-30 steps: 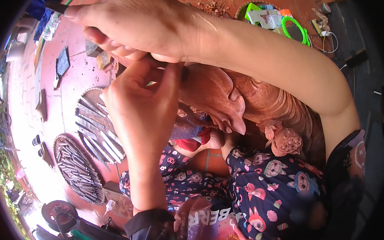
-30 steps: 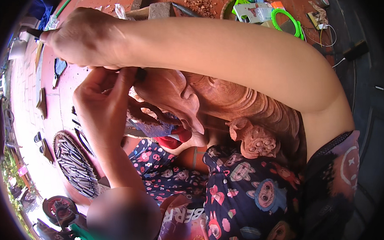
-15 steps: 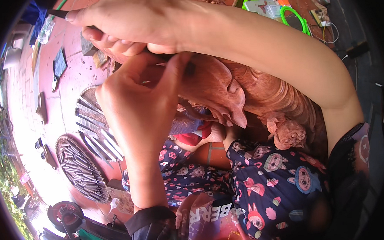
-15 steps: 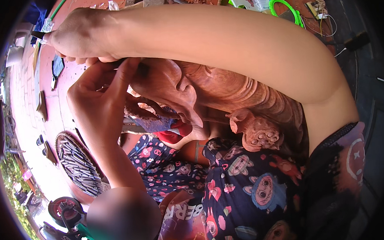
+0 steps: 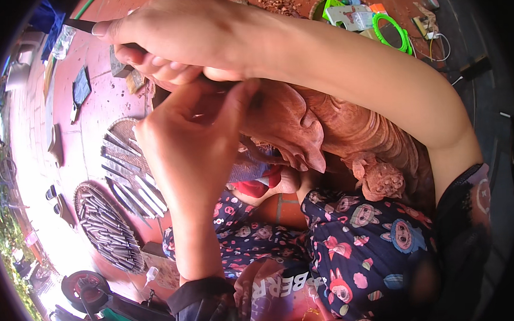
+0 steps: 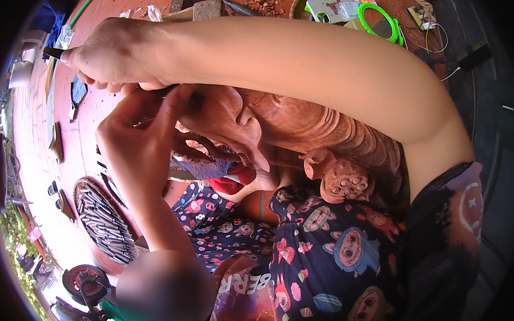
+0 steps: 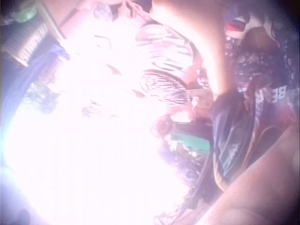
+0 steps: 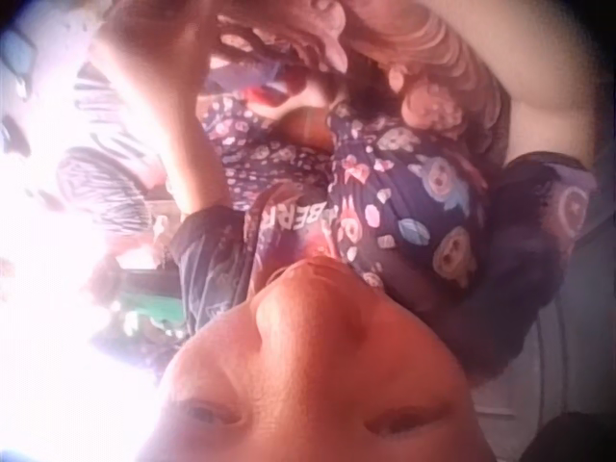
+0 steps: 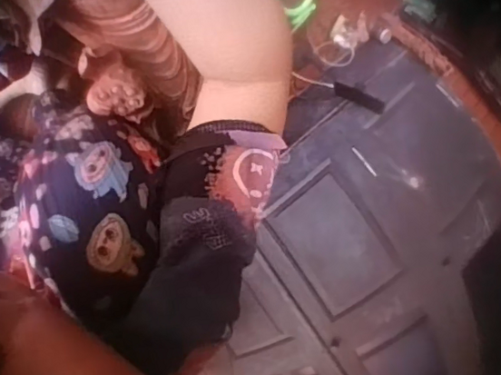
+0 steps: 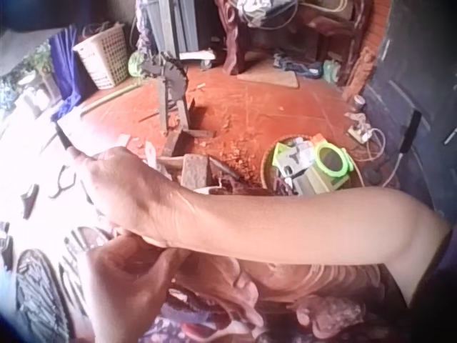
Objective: The person carves a wooden sculpture of a figure using various chisels and a sanding block. They refine details on the face, torso, and limbs, occasionally switching tools and wiping away wood shavings.
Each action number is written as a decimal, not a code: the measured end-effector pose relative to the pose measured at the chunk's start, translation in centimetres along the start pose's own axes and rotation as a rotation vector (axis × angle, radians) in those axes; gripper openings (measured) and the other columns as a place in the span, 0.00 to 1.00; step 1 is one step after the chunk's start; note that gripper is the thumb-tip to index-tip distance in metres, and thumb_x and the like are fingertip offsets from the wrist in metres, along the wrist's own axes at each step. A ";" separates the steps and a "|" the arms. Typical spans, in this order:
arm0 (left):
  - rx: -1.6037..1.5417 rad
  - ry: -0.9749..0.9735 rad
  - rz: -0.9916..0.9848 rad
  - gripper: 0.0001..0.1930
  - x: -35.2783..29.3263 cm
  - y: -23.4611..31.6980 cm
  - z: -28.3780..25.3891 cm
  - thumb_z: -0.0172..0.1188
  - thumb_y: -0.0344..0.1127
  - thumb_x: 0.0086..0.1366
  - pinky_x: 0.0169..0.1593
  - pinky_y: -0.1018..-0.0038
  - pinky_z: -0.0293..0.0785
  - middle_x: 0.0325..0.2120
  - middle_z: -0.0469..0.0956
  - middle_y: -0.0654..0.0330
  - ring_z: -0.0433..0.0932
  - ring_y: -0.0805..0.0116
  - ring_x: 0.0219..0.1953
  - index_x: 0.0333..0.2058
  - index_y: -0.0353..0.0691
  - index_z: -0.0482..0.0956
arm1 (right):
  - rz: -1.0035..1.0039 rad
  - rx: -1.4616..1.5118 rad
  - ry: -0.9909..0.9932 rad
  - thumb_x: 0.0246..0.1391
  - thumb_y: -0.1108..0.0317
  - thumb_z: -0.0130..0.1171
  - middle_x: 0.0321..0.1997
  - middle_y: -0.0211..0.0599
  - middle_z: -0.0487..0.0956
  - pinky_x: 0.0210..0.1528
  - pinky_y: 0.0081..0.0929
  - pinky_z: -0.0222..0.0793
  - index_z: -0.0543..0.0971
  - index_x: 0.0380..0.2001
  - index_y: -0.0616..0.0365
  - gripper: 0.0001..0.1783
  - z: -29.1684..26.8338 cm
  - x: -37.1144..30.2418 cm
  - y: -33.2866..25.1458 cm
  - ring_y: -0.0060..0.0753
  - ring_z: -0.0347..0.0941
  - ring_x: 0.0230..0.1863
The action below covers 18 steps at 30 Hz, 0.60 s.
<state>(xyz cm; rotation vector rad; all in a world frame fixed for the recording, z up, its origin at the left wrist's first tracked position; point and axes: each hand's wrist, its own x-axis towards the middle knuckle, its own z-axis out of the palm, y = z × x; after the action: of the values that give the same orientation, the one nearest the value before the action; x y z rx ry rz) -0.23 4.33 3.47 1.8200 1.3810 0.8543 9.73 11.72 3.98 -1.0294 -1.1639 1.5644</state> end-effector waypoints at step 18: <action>-0.442 0.233 -0.035 0.09 -5.1 -3.8 -8.5 0.57 0.31 0.70 0.36 0.79 0.75 0.26 0.81 0.55 0.79 0.72 0.25 0.38 0.28 0.79 | -0.381 -0.323 -0.227 0.56 0.64 0.66 0.33 0.43 0.78 0.43 0.20 0.71 0.78 0.33 0.62 0.12 -5.2 -4.9 -6.9 0.28 0.76 0.36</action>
<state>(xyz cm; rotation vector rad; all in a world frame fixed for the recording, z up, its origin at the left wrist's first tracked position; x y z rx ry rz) -10.35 1.25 4.47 1.3879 1.2341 1.2709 17.12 9.21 10.15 -0.7803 -1.7018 1.2349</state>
